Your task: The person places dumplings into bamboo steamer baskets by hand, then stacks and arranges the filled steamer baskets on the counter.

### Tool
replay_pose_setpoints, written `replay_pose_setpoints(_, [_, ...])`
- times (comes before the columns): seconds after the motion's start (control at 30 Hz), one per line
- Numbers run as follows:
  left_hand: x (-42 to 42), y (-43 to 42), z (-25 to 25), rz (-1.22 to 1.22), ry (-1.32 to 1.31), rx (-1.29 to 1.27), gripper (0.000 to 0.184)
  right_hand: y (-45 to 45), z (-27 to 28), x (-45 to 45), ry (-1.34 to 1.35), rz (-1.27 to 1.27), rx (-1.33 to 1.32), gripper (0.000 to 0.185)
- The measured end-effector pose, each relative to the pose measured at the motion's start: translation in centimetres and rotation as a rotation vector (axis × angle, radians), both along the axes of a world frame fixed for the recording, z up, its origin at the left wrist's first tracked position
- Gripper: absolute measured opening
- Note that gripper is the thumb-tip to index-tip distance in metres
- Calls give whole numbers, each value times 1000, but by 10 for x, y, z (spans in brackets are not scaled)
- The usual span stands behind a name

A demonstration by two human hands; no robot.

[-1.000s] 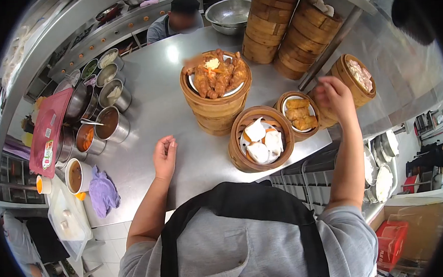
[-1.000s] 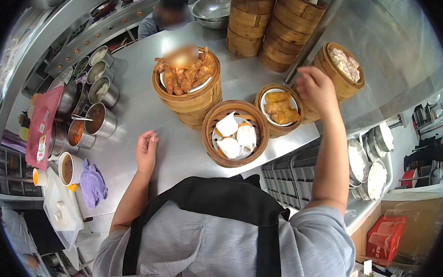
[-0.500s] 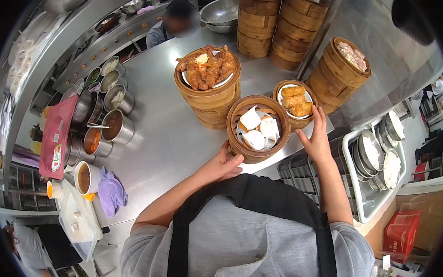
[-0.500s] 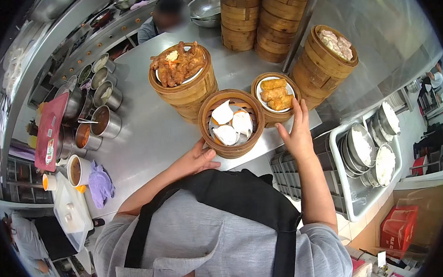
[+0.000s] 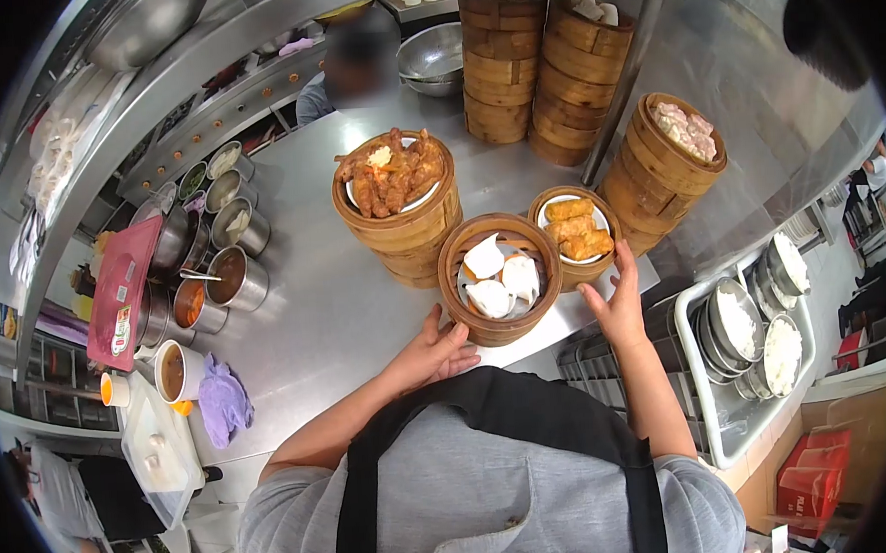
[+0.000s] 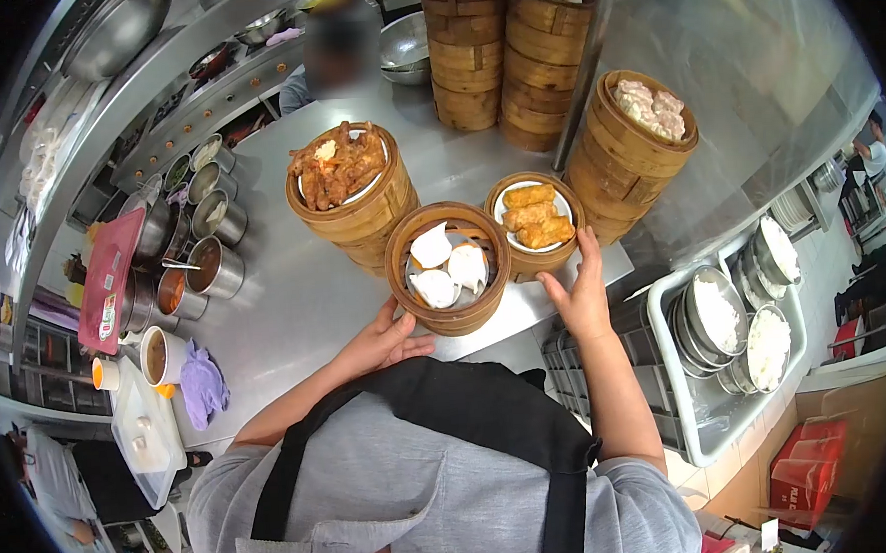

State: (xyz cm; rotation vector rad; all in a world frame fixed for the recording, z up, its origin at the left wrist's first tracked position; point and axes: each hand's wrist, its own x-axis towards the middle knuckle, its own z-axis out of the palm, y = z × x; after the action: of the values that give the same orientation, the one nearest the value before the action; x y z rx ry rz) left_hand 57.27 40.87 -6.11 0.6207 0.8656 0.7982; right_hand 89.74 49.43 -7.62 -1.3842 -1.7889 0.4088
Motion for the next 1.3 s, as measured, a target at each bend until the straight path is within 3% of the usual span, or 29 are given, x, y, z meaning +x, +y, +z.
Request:
replay_pose_setpoints(0.07, [-4, 0, -4, -8, 13, 3, 89, -3, -2, 3, 50, 2, -38, 89])
replay_pose_setpoints(0.13, [-8, 0, -7, -17, -69, -30, 109, -8, 1, 1, 33, 12, -25, 87])
replay_pose_setpoints(0.2, [-10, -2, -4, -28, -67, -44, 109, -10, 6, -3, -133, 85, 79, 83])
replay_pose_setpoints(0.27, [-11, -2, -5, -39, -65, -66, 109, -8, 2, -9, -112, 76, 65, 77])
replay_pose_setpoints(0.37, [-11, 1, -22, -57, -141, -132, 107, -5, 2, -21, 157, -2, 2, 64])
replay_pose_setpoints(0.73, [4, 8, -18, -48, -257, 58, 85, -20, 9, -13, 69, -76, -13, 59])
replay_pose_setpoints(0.8, [6, 6, -8, -33, -265, 48, 81, -21, 14, -14, -127, -102, 131, 59])
replay_pose_setpoints(0.87, [6, 5, 1, -49, -193, 75, 66, -31, 38, -25, -165, -115, 89, 65])
replay_pose_setpoints(0.93, [3, 5, 7, -35, -194, 49, 66, -41, 66, -37, -432, -186, 302, 73])
replay_pose_setpoints(1.0, [-1, 2, 7, -61, -173, 14, 70, -44, 78, -43, -318, -38, 359, 72])
replay_pose_setpoints(1.03, [-3, -2, 8, -57, -174, 13, 70, -46, 82, -48, -237, 135, 263, 67])
replay_pose_setpoints(1.07, [-4, -5, 11, -53, -77, -7, 71, -47, 87, -53, -157, 303, 171, 63])
replay_pose_setpoints(1.13, [-8, -8, 10, -56, 13, -3, 73, -49, 96, -68, -320, 320, 176, 63])
replay_pose_setpoints(1.23, [-24, -18, -28, 98, 218, 41, 77, -46, 96, -73, -248, 337, 93, 64])
replay_pose_setpoints(1.3, [-39, -28, -62, 276, 520, 371, 64, -46, 98, -74, -230, 337, 53, 62])
